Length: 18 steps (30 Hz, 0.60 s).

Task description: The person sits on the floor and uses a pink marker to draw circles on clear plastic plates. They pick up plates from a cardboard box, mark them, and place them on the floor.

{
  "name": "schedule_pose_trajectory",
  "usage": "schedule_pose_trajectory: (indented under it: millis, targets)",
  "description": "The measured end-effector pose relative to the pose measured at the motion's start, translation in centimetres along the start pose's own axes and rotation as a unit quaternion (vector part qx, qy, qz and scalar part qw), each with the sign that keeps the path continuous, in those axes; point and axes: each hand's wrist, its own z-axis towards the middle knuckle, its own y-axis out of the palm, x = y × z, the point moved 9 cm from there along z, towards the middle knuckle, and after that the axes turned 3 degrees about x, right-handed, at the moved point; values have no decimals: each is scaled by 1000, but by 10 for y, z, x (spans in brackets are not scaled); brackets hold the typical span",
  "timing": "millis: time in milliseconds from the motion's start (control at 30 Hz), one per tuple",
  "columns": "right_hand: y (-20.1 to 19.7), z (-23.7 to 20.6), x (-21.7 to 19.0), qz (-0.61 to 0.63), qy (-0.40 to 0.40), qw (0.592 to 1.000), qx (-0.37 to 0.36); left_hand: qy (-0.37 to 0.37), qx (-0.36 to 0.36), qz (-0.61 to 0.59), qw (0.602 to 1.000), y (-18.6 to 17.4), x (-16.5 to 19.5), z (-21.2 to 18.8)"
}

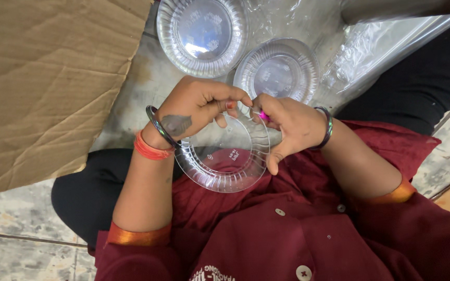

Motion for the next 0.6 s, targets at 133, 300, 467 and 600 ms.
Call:
schedule_pose_trajectory:
  millis: [133,300,467,600]
  targets:
    - [-2,1,1,-58,-5,998,24,-5,24,30,999,-2,-2,0]
    - [-8,0,0,-116,-7,992,43,-3,42,24,999,-4,-4,1]
    - [-12,-1,-5,-171,-7,984,59,-6,60,26,998,-12,-6,-2]
    - [-16,0,-13,-209,-28,974,84,-24,68,31,997,-17,-11,-2]
